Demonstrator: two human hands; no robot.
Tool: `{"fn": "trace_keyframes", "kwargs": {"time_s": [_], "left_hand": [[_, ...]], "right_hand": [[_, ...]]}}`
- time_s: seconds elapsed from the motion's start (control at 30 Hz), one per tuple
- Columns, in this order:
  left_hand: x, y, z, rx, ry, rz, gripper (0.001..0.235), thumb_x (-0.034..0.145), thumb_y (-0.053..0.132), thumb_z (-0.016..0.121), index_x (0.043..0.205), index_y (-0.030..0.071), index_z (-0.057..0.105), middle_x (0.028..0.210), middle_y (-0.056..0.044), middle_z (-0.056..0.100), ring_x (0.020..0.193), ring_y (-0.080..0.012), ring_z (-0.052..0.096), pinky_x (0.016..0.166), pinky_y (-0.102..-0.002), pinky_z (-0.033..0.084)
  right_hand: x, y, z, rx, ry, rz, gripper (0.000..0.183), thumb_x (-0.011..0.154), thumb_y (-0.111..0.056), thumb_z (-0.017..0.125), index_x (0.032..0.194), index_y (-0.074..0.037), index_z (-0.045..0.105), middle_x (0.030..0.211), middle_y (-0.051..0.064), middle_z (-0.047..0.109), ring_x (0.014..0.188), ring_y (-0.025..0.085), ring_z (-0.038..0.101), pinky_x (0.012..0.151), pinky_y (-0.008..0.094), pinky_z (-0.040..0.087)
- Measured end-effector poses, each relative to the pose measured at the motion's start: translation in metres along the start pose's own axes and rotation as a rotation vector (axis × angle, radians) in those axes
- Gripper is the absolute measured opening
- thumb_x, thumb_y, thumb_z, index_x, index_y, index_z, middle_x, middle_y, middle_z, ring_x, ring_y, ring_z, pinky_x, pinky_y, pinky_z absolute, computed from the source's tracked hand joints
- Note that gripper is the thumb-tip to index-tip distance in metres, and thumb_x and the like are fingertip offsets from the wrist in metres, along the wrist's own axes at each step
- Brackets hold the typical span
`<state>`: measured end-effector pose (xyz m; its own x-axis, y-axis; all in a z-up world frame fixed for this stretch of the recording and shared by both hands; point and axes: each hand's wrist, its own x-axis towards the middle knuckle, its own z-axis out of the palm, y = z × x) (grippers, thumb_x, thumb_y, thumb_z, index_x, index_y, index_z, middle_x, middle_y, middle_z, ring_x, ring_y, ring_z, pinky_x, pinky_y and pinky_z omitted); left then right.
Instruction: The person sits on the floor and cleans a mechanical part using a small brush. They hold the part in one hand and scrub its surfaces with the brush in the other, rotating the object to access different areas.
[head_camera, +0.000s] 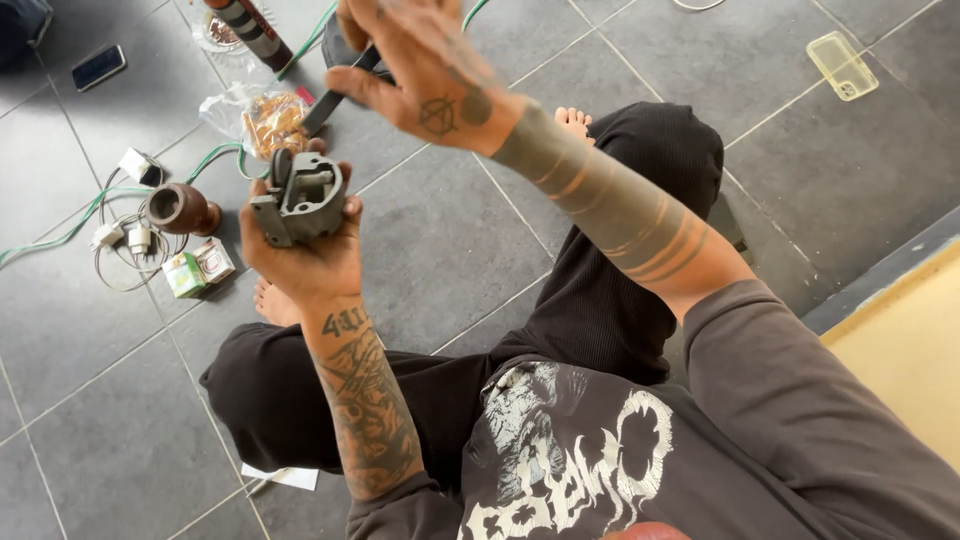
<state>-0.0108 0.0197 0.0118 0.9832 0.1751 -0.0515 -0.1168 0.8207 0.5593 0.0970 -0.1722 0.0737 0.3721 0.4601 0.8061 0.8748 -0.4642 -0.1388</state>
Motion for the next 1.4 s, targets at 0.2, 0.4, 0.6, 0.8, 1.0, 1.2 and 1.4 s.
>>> {"fn": "trace_keyframes", "kwargs": {"time_s": [0.2,0.4,0.6,0.8,1.0,1.2,1.4], "left_hand": [[0.000,0.005,0.011,-0.002,0.183,0.146,0.034,0.084,0.028,0.061,0.105,0.002,0.067,0.112,-0.024,0.072,0.096,-0.0423,0.071,0.060,-0.039,0.051],[0.004,-0.001,0.010,-0.018,0.134,0.285,0.048,0.078,0.021,0.064,0.121,-0.002,0.065,0.112,-0.019,0.071,0.099,-0.0353,0.070,0.057,-0.039,0.052],[0.013,-0.013,-0.010,0.061,-0.266,0.859,0.045,0.102,0.019,0.052,0.139,-0.005,0.060,0.146,-0.025,0.058,0.133,-0.0358,0.057,0.110,-0.045,0.050],[0.001,0.001,0.010,0.099,-0.494,0.876,0.044,0.106,0.030,0.049,0.137,0.001,0.059,0.140,-0.018,0.058,0.135,-0.0317,0.058,0.109,-0.047,0.053],[-0.005,0.007,0.012,0.153,-0.540,0.815,0.045,0.104,0.035,0.049,0.136,0.005,0.059,0.137,-0.021,0.060,0.111,-0.0328,0.064,0.103,-0.044,0.051],[-0.006,0.013,0.013,0.119,-0.593,0.811,0.048,0.105,0.039,0.045,0.134,0.004,0.059,0.135,-0.024,0.060,0.106,-0.0337,0.064,0.096,-0.045,0.050],[-0.012,0.019,0.017,0.138,-0.629,0.832,0.047,0.104,0.038,0.048,0.131,0.002,0.061,0.132,-0.023,0.061,0.104,-0.0348,0.065,0.096,-0.044,0.052]], "right_hand": [[-0.001,-0.012,0.006,0.668,-0.159,0.198,0.024,0.100,-0.032,0.041,0.109,-0.013,0.028,0.102,0.006,0.026,0.089,0.024,0.023,0.083,0.043,0.023],[-0.001,-0.003,0.002,0.864,-0.064,0.213,0.017,0.090,-0.014,0.044,0.102,-0.012,0.031,0.095,0.005,0.029,0.086,0.019,0.030,0.078,0.038,0.028],[-0.007,-0.036,-0.023,1.204,-0.436,0.464,0.003,0.110,-0.013,0.040,0.112,-0.010,0.040,0.098,0.010,0.059,0.080,0.018,0.060,0.068,0.026,0.054],[-0.004,-0.052,-0.046,1.246,-0.544,0.572,0.013,0.106,-0.016,0.031,0.098,-0.007,0.037,0.062,0.004,0.029,0.044,0.015,0.028,0.039,0.024,0.030],[-0.017,-0.042,-0.045,1.259,-0.707,0.504,0.047,0.104,-0.054,0.027,0.088,-0.011,0.030,0.059,-0.001,0.017,0.039,0.011,0.016,0.037,0.024,0.016],[-0.025,-0.040,-0.046,1.225,-0.974,0.685,0.033,0.111,-0.036,0.038,0.089,-0.012,0.039,0.071,0.000,0.032,0.056,0.009,0.027,0.042,0.019,0.020],[-0.020,-0.044,-0.055,1.177,-0.959,0.676,0.034,0.110,-0.028,0.043,0.106,0.003,0.057,0.079,0.007,0.045,0.063,0.013,0.036,0.039,0.023,0.035]]}}
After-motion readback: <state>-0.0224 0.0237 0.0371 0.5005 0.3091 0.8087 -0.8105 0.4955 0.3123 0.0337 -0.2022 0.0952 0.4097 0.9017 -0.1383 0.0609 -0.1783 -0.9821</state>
